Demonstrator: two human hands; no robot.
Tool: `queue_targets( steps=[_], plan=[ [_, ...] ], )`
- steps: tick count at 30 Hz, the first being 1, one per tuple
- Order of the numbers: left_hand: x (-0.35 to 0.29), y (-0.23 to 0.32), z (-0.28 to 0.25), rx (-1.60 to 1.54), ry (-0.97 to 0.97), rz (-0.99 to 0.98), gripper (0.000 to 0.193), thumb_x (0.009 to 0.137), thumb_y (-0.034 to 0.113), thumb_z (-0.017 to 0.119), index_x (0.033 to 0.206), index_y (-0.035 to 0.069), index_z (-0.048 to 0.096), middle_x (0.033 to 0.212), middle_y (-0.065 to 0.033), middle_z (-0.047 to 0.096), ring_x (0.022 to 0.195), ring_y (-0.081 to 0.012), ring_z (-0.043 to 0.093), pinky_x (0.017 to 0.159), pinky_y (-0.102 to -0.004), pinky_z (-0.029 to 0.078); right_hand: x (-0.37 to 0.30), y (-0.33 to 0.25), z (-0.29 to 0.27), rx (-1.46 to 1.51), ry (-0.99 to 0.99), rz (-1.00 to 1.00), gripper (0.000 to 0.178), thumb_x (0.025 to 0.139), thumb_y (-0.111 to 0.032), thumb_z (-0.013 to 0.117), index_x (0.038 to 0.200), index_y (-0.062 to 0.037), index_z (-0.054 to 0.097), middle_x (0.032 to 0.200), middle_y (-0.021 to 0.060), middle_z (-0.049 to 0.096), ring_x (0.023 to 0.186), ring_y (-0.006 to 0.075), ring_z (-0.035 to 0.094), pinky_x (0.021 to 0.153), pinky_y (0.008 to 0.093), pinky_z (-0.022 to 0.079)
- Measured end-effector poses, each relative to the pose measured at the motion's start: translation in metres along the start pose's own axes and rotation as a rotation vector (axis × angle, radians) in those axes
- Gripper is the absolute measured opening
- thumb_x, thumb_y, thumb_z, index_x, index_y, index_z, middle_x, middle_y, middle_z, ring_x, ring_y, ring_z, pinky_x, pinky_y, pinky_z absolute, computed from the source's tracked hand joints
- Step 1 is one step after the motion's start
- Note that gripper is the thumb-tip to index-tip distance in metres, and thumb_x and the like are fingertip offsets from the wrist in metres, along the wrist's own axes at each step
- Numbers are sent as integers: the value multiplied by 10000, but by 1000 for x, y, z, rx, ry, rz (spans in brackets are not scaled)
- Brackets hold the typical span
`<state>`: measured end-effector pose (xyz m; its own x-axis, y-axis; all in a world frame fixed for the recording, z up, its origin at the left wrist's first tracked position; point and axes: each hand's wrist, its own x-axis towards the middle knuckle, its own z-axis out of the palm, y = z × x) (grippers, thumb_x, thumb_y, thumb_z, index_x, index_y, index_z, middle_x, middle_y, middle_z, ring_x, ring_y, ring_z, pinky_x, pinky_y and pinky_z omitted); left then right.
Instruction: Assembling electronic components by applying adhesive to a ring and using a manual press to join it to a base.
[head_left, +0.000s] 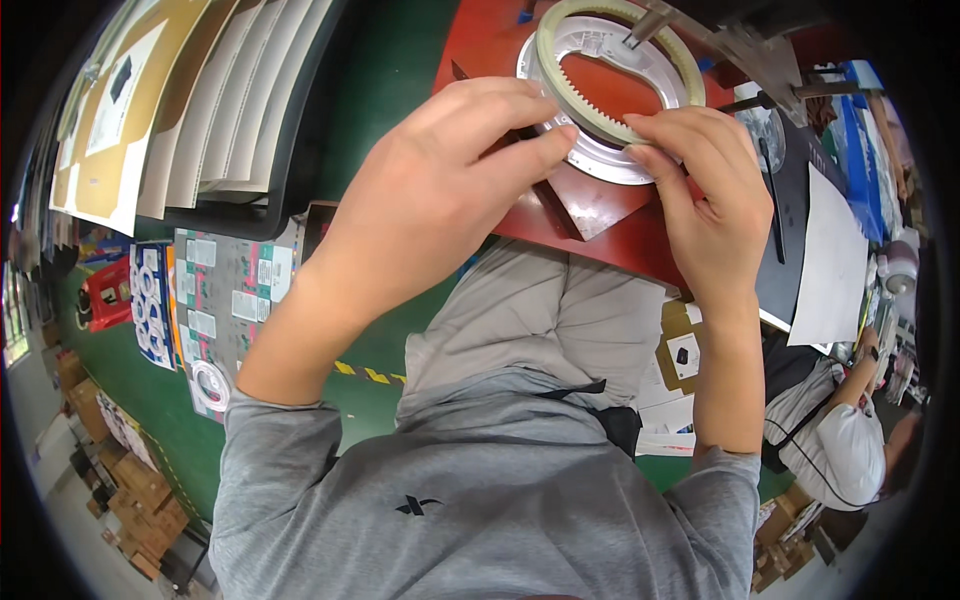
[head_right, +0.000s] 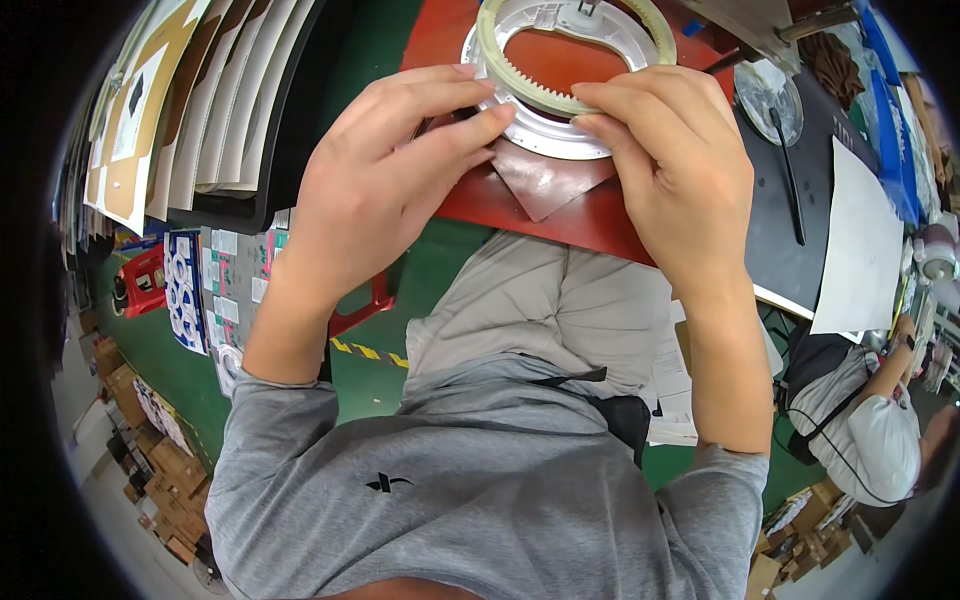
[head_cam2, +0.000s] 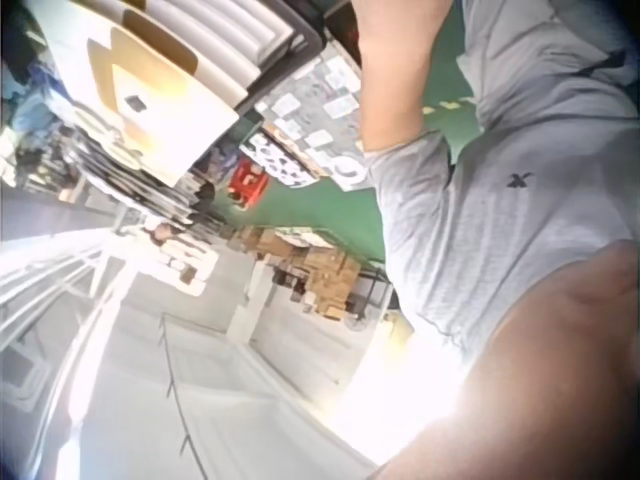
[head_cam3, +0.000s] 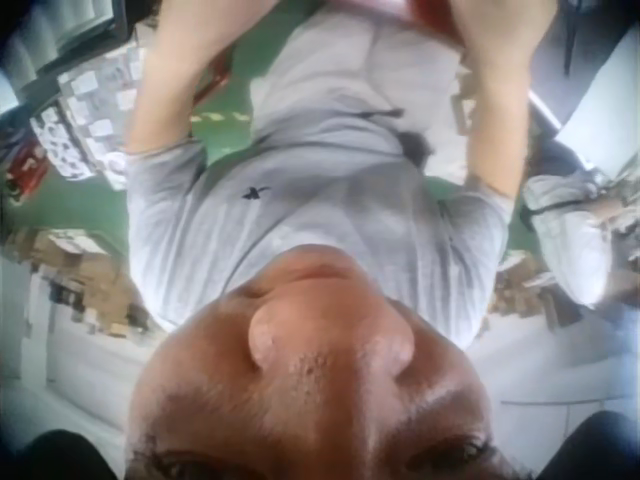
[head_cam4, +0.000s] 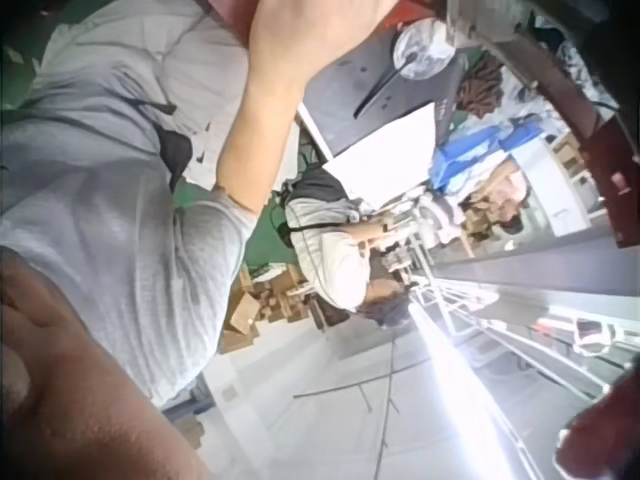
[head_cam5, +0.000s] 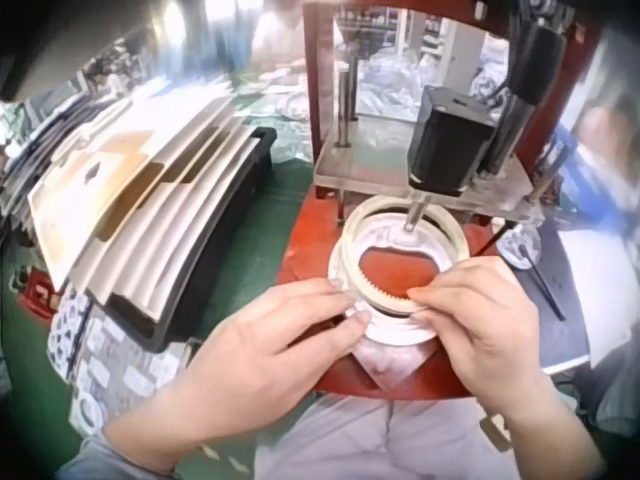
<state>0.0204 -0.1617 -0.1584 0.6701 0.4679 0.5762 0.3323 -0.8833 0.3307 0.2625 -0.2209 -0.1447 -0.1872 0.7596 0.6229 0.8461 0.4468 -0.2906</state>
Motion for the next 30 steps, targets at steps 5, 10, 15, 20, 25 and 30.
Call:
queue_targets(
  steps=[5,10,15,20,25,30],
  plan=[
    [1,-5,-1,-145,32,-22,324,836,10,755,1159,37,742,1206,-107,707,1143,-322,674,944,-407,557,1,-7,-1,-29,3,-37,229,751,-11,822,971,-35,766,916,86,712,917,278,669,806,372,544],
    [-14,2,7,-107,77,-68,365,850,-17,732,1209,50,736,1270,-141,667,1157,-332,657,978,-421,539,-6,-20,-1,-56,16,-32,255,742,-24,829,989,-51,772,905,65,703,876,270,651,752,376,519],
    [-20,11,14,-202,150,-188,343,882,-17,693,1214,62,726,1295,-174,640,1122,-364,650,955,-418,538,-13,-30,8,-59,54,36,255,746,-55,839,993,-66,780,909,42,711,859,248,643,726,362,493],
    [-14,15,18,-211,220,-249,258,893,14,723,1150,30,734,1230,-153,696,1079,-338,686,922,-396,551,-8,-41,6,-69,26,96,228,772,12,819,991,-39,788,917,82,725,863,249,649,766,341,525],
    [-5,12,23,-194,361,-282,157,896,30,729,1053,29,738,1093,-131,730,918,-298,719,788,-353,575,-9,-38,12,-71,61,78,198,775,-86,826,968,-68,784,876,33,704,840,236,637,719,354,495],
    [19,12,24,-229,372,-414,133,893,44,754,1016,-1,730,973,-114,710,831,-239,689,728,-320,560,-8,-40,10,-80,38,93,190,777,-95,825,961,-69,782,856,27,688,826,232,628,711,361,486]
  ],
)
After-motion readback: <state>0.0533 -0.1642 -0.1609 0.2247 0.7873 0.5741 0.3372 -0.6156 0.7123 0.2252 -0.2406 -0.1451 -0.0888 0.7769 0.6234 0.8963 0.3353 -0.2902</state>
